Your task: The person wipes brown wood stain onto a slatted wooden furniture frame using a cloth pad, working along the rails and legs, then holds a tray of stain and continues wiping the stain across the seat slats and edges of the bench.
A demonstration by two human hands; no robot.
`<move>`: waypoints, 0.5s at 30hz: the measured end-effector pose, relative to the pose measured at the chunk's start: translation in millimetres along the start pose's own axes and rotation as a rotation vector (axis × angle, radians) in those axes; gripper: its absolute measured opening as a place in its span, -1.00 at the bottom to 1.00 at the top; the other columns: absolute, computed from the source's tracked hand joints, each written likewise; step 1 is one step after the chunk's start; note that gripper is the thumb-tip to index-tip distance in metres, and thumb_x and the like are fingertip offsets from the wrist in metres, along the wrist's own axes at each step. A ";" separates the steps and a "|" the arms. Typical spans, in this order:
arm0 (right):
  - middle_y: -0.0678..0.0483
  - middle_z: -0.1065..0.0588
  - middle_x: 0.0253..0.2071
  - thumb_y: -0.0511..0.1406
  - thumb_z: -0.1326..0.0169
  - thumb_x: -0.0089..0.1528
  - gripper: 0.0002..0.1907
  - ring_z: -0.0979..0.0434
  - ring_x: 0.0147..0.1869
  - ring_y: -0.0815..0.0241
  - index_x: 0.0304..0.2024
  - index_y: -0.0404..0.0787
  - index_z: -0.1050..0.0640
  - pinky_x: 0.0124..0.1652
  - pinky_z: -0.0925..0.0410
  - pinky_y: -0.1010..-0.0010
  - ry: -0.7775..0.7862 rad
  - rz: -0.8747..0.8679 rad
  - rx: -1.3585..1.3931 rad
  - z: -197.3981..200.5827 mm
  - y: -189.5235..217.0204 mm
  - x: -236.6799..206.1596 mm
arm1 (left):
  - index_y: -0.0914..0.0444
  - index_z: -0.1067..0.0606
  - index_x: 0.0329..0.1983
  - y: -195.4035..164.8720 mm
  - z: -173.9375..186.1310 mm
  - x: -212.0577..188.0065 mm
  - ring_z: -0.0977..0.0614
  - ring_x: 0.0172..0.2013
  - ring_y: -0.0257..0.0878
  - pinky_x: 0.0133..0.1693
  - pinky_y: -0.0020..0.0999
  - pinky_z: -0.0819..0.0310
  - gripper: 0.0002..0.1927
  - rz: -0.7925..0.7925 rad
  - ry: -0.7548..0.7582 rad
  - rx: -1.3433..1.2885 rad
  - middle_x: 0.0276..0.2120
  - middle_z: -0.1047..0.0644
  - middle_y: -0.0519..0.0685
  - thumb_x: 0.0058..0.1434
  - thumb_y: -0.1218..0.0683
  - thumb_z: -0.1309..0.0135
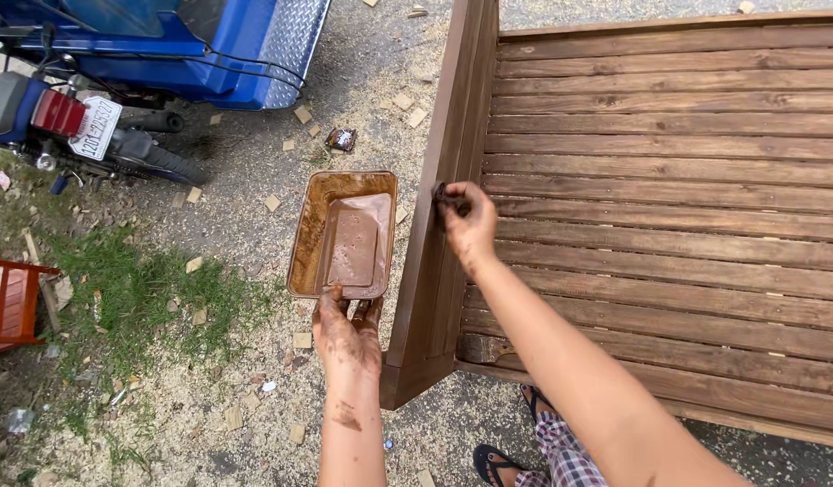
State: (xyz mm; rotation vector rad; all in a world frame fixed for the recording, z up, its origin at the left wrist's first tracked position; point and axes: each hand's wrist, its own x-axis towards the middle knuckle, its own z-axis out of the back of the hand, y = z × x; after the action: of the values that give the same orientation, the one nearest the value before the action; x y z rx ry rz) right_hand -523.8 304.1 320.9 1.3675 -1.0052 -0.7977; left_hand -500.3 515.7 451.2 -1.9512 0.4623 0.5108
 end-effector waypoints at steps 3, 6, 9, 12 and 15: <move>0.04 -0.56 -0.04 -0.51 -0.14 0.14 -0.73 -0.57 0.11 0.16 -0.09 -0.30 -0.58 0.19 -0.41 0.34 0.034 0.035 0.149 12.2 -1.4 -86.1 | 0.35 -0.39 0.12 3.0 -5.8 6.3 -0.53 -0.02 0.01 0.02 0.01 -0.56 -0.62 -0.047 0.076 -0.044 0.11 -0.41 0.15 0.27 0.11 0.00; -0.01 -0.56 -0.01 -0.51 -0.10 0.14 -0.72 -0.57 0.13 0.13 -0.09 -0.32 -0.60 0.19 -0.41 0.34 0.129 0.106 0.121 25.7 0.9 -122.0 | 0.36 -0.37 0.08 4.6 -13.6 11.2 -0.54 -0.01 0.02 0.04 0.02 -0.60 -0.66 -0.030 0.025 -0.073 0.10 -0.42 0.17 0.31 0.07 0.02; 0.00 -0.54 -0.07 -0.51 -0.09 0.19 -0.75 -0.54 -0.06 0.20 -0.07 -0.33 -0.61 -0.06 -0.42 0.39 0.106 0.013 0.202 22.4 -4.0 -81.2 | 0.38 -0.39 0.06 4.1 -21.2 11.7 -0.55 0.01 0.03 0.07 0.01 -0.64 -0.67 -0.035 0.000 -0.025 0.10 -0.41 0.15 0.27 0.14 -0.02; 0.03 -0.57 -0.11 -0.56 -0.04 0.21 -0.73 -0.51 -0.14 0.28 -0.06 -0.34 -0.61 -0.20 -0.40 0.46 -0.020 -0.024 0.326 -0.4 -14.9 6.6 | 0.37 -0.37 0.02 3.3 -28.2 8.9 -0.56 -0.01 0.04 0.01 0.04 -0.64 -0.68 -0.073 0.034 -0.052 0.08 -0.43 0.17 0.27 0.09 -0.01; 0.02 -0.63 -0.17 -0.59 -0.06 0.17 -0.72 -0.62 -0.12 0.25 -0.12 -0.31 -0.64 -0.05 -0.49 0.47 -0.128 0.067 0.105 -14.5 -24.1 90.0 | 0.34 -0.37 0.05 2.3 -34.6 8.9 -0.54 -0.01 0.03 0.01 -0.02 -0.63 -0.66 -0.090 -0.011 0.028 0.06 -0.42 0.15 0.22 0.14 -0.03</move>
State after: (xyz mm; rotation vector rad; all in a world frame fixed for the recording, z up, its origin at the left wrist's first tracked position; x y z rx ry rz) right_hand -472.9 225.8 307.7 1.3777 -1.2008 -0.7996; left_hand -488.9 482.5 458.1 -1.9316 0.3704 0.4552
